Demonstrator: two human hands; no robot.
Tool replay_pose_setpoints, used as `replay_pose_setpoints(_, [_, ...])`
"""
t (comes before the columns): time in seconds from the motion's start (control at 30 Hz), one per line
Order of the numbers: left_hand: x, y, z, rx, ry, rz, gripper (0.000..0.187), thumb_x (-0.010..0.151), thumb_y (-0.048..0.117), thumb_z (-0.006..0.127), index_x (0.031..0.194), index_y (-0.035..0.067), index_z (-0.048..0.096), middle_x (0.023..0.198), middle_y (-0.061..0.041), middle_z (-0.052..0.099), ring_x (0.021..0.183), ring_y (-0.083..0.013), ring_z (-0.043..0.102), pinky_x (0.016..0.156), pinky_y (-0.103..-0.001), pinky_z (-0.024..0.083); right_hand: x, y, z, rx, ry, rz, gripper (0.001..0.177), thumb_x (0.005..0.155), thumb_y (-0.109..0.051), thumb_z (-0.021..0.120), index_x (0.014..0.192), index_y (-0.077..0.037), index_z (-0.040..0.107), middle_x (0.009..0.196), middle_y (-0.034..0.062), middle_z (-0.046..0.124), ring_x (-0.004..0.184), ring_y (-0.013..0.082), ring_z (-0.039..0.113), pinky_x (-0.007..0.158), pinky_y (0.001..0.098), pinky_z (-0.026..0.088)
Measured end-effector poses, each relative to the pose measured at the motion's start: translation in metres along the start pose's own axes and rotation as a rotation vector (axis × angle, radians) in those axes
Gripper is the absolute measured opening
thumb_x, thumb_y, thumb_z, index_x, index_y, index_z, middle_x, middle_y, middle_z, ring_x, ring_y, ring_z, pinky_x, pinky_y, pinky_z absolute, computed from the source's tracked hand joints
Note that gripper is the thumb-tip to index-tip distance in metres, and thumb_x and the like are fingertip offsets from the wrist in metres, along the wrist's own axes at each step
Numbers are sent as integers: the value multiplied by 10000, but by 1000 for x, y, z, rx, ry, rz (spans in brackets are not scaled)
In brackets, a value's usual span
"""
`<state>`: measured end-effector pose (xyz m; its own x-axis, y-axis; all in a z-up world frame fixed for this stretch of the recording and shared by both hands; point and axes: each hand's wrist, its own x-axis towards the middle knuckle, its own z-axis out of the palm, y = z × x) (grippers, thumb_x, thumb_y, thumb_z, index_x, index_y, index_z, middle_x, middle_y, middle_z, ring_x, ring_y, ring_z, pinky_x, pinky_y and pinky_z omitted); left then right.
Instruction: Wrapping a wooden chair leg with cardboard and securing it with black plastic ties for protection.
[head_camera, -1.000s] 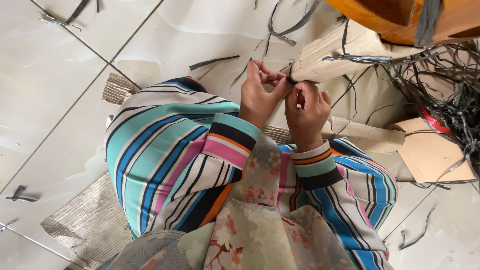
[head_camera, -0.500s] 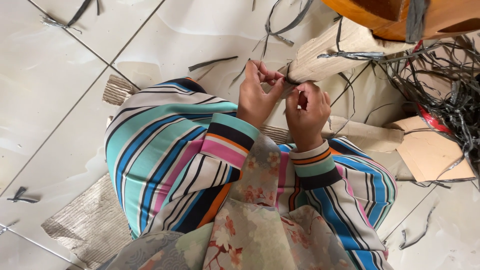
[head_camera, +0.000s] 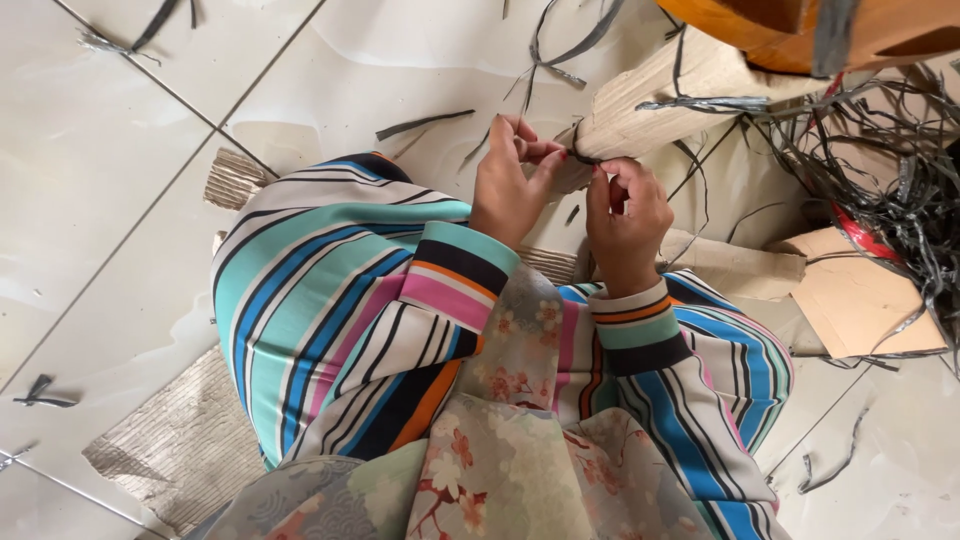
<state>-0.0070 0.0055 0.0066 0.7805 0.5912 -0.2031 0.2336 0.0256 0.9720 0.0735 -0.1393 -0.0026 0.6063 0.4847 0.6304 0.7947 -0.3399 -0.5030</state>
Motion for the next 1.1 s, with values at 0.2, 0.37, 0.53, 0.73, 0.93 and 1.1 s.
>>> replay_pose_setpoints(0.2, [-14, -35, 3, 230, -162, -84, 194, 953, 234, 633, 1080, 206, 489, 1006, -12, 750, 1048, -238, 717, 972, -437, 532, -15, 16, -54, -31, -407, 139, 152, 1029, -201, 731, 1144, -102, 732, 675, 78, 615, 626, 315, 631, 657, 428, 530])
replay_pose_setpoints(0.37, [-36, -42, 18, 386, -344, 112, 184, 909, 150, 673, 1061, 199, 580, 1003, -66, 754, 1025, -300, 730, 947, -488, 548, -41, 30, -96, -182, -790, 464, 256, 959, -244, 672, 1193, -149, 716, 804, 140, 700, 792, 415, 693, 743, 546, 550])
replay_pose_setpoints(0.53, [-43, -49, 42, 521, -494, 279, 208, 896, 99, 717, 1050, 190, 611, 973, -75, 763, 968, -291, 751, 896, -460, 583, -43, 44, -109, -214, -960, 772, 323, 923, -184, 681, 1221, -72, 740, 924, 190, 788, 899, 435, 745, 813, 545, 579])
replay_pose_setpoints(0.73, [-48, -69, 67, 432, -531, 314, 142, 912, 111, 691, 1005, 207, 644, 908, -40, 754, 942, -275, 744, 858, -425, 588, -29, 55, -98, -134, -975, 750, 340, 927, -275, 672, 1223, -112, 709, 947, 156, 795, 1000, 404, 735, 883, 534, 576])
replay_pose_setpoints(0.93, [-45, -100, 91, 466, -523, 372, 121, 891, 115, 682, 982, 193, 666, 863, -70, 748, 897, -302, 740, 809, -442, 591, -22, 92, -108, -77, -1024, 792, 381, 940, -331, 648, 1238, -98, 693, 978, 143, 786, 1032, 372, 729, 888, 516, 573])
replay_pose_setpoints(1.1, [-46, -76, 99, 453, -568, 411, 110, 924, 68, 683, 982, 162, 680, 851, -78, 741, 867, -319, 739, 810, -418, 598, -19, 124, -148, -154, -838, 967, 356, 974, -369, 614, 1235, -160, 735, 1081, 137, 795, 1142, 387, 693, 958, 521, 551])
